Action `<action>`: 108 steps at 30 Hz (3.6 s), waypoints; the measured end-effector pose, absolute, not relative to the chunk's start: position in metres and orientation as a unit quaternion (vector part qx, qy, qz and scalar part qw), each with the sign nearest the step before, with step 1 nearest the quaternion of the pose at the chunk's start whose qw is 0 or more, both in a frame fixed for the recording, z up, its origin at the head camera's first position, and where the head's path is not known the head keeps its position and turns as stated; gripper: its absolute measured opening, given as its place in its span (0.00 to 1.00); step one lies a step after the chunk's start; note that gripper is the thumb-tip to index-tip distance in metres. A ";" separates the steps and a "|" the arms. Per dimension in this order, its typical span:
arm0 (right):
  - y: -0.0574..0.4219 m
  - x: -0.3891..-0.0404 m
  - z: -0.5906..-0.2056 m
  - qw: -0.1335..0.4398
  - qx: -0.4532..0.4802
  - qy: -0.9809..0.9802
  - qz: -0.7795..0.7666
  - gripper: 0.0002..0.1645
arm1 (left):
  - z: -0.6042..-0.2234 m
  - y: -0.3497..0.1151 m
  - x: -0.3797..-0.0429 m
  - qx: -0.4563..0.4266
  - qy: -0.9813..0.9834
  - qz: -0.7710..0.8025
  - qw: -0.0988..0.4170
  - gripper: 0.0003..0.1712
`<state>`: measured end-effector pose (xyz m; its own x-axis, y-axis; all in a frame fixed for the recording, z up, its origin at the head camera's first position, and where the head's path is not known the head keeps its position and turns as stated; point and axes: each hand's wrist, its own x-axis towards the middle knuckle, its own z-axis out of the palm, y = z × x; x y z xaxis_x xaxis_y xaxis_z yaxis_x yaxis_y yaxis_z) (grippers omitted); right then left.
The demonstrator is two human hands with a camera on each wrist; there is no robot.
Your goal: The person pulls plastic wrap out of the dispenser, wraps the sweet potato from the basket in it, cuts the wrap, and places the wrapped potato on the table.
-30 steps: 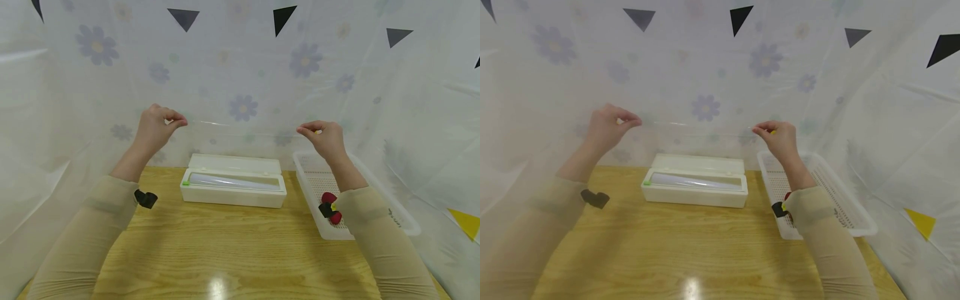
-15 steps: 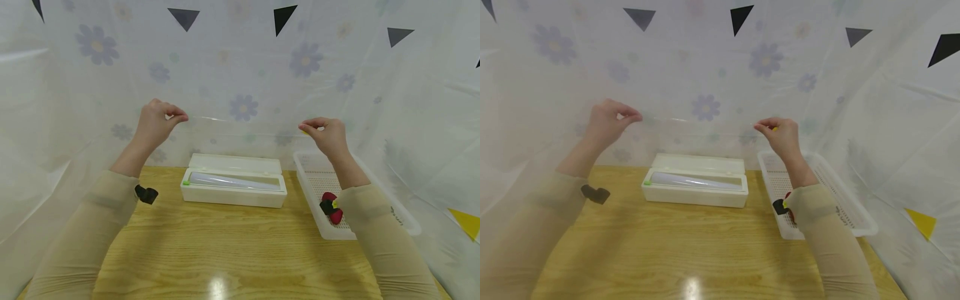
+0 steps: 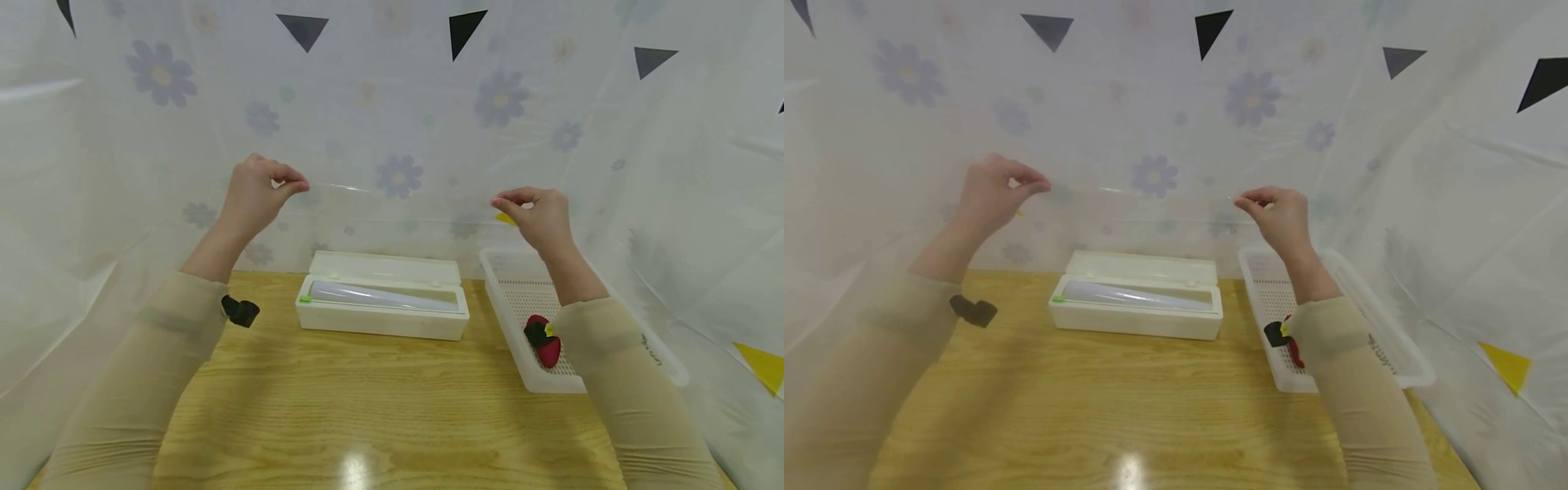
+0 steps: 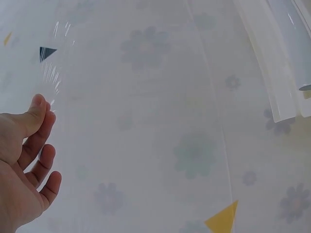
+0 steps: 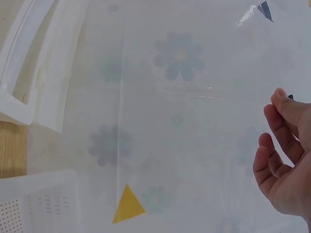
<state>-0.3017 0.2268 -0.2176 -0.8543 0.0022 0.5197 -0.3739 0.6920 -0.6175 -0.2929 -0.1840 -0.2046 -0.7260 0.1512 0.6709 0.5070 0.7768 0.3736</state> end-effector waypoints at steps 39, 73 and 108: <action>0.232 -0.300 -0.197 0.263 0.084 -0.877 0.392 0.30 | -0.178 -0.176 -0.290 -0.182 -0.884 -0.279 0.328 0.11; 0.229 -0.305 -0.184 0.301 0.099 -0.854 0.414 0.26 | -0.158 -0.174 -0.285 -0.194 -0.885 -0.255 0.338 0.11; 0.229 -0.301 -0.169 0.330 0.114 -0.830 0.436 0.21 | -0.140 -0.173 -0.280 -0.185 -0.879 -0.252 0.360 0.13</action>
<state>-0.3015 0.2293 -0.1693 -0.7567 0.0978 0.6464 -0.4765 0.5943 -0.6478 -0.2803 -0.1733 -0.1402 -0.6721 0.1437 0.7263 0.5070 0.8043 0.3100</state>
